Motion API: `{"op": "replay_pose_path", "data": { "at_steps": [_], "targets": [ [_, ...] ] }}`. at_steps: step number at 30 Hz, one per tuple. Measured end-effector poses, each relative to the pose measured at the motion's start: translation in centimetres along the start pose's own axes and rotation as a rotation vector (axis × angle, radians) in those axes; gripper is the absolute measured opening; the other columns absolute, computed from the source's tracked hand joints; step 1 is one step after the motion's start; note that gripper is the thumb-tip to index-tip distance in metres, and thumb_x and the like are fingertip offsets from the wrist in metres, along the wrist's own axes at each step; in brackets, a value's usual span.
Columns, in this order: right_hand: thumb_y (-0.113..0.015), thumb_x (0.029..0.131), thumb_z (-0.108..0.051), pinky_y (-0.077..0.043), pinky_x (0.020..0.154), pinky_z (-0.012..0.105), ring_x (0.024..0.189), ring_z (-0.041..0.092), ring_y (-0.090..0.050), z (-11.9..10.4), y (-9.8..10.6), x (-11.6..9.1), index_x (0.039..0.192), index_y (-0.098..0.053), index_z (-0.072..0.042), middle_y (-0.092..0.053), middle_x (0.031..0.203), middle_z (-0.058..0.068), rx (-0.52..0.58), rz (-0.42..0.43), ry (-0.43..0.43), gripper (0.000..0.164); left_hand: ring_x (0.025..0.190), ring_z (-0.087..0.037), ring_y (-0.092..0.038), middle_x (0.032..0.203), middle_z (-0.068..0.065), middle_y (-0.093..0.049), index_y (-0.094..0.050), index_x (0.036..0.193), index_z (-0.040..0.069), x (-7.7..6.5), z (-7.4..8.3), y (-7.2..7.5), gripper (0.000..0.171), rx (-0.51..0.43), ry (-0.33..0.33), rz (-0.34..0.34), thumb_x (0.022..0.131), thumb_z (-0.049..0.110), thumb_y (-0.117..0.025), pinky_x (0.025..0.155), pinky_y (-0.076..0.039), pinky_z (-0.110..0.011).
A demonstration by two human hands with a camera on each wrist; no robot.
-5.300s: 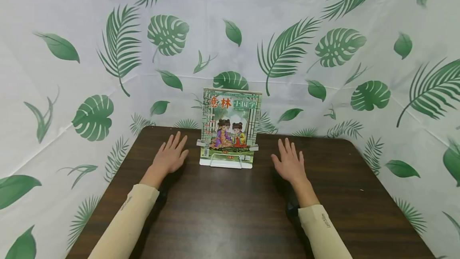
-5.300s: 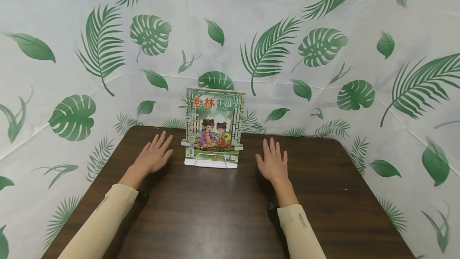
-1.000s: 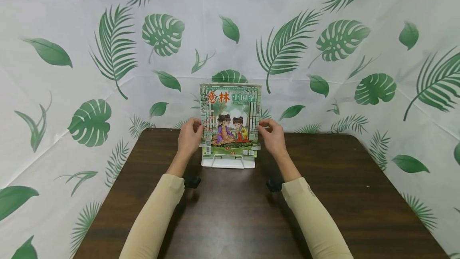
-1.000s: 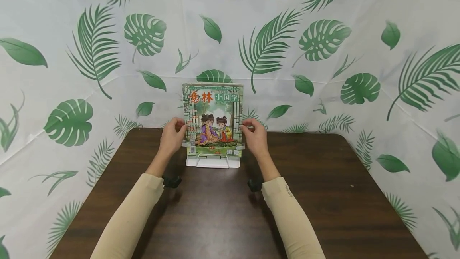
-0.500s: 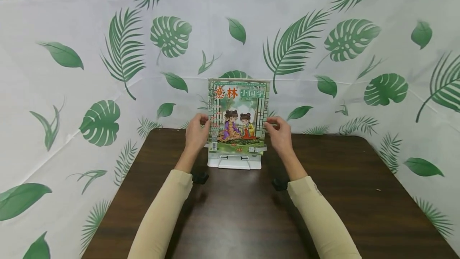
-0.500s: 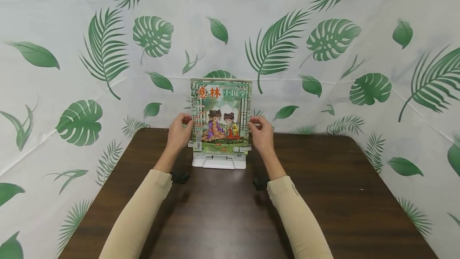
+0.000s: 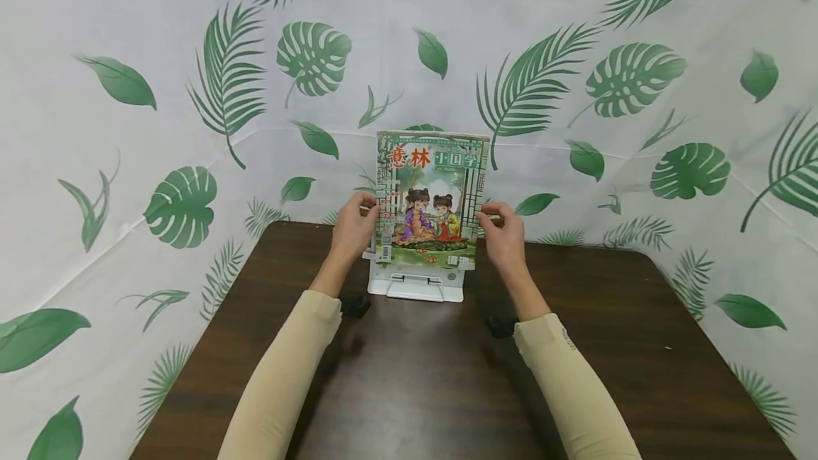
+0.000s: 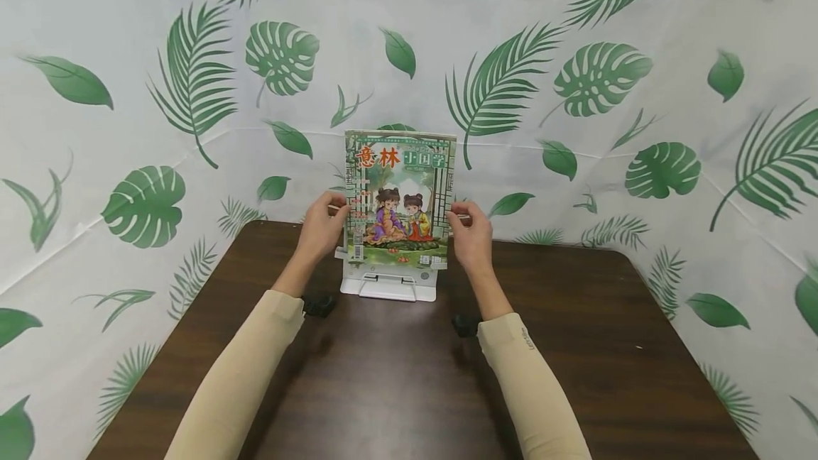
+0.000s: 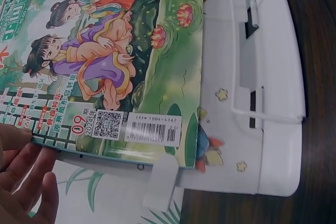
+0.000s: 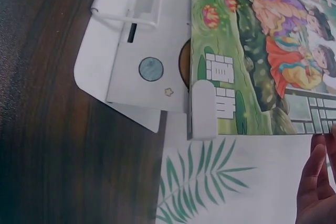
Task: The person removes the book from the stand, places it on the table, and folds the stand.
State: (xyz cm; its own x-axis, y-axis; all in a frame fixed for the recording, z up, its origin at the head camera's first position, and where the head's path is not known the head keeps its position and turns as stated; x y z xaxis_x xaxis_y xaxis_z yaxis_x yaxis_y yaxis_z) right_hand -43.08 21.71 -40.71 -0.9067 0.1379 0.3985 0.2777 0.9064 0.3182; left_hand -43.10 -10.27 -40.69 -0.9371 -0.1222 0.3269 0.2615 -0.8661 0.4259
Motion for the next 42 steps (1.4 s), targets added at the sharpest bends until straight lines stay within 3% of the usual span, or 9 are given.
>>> {"op": "replay_pose_path", "data": {
  "at_steps": [13, 25, 33, 42],
  "targets": [
    [-0.069, 0.107, -0.024, -0.048, 0.070, 0.026, 0.096, 0.023, -0.063, -0.2, 0.9, 0.5, 0.127, -0.072, -0.002, -0.071, 0.127, 0.017, 0.016, 0.041, -0.003, 0.030, 0.115, -0.031, -0.069, 0.124, -0.013, -0.071, -0.065, 0.126, 0.007, 0.6, 1.9, -0.5, 0.021, 0.036, -0.053, 0.035, 0.111, 0.021, -0.060, 0.091, -0.055, -0.052],
    [-0.067, 0.108, -0.025, -0.048, 0.075, 0.029, 0.097, 0.020, -0.060, -1.2, 1.0, 0.7, 0.131, -0.071, -0.004, -0.069, 0.130, 0.015, 0.037, 0.090, 0.023, 0.031, 0.114, -0.032, -0.067, 0.125, -0.015, -0.069, -0.063, 0.130, 0.005, 1.5, 3.1, -0.4, 0.023, -0.010, -0.120, 0.046, 0.112, 0.019, -0.057, 0.092, -0.055, -0.050],
    [-0.067, 0.108, -0.026, -0.048, 0.079, 0.029, 0.096, 0.017, -0.059, -2.1, 1.3, 1.0, 0.130, -0.071, -0.003, -0.069, 0.127, 0.015, 0.086, 0.124, 0.061, 0.033, 0.115, -0.032, -0.065, 0.127, -0.015, -0.066, -0.061, 0.131, 0.005, 1.7, 4.4, -0.1, 0.023, -0.073, -0.131, 0.010, 0.112, 0.018, -0.057, 0.092, -0.053, -0.050],
    [-0.069, 0.107, -0.022, -0.048, 0.079, 0.026, 0.095, 0.016, -0.059, -2.7, 3.4, 0.7, 0.126, -0.072, -0.001, -0.066, 0.118, 0.004, 0.170, 0.194, 0.086, 0.028, 0.113, -0.032, -0.067, 0.123, -0.014, -0.068, -0.061, 0.127, 0.005, 1.7, 6.2, -1.1, 0.020, -0.085, -0.167, 0.029, 0.111, 0.017, -0.058, 0.093, -0.054, -0.050]
  ]
}}
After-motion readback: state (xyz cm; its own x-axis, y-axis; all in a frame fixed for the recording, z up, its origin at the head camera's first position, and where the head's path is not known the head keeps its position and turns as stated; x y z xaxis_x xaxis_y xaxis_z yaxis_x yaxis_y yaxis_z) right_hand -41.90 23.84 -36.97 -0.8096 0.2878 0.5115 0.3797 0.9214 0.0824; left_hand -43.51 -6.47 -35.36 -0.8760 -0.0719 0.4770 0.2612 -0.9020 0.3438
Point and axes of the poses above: each hand's wrist, its own x-axis towards the middle knuckle, its own y-axis out of the back of the hand, z = x × y, the point moved 6 cm from there along x, towards the middle knuckle
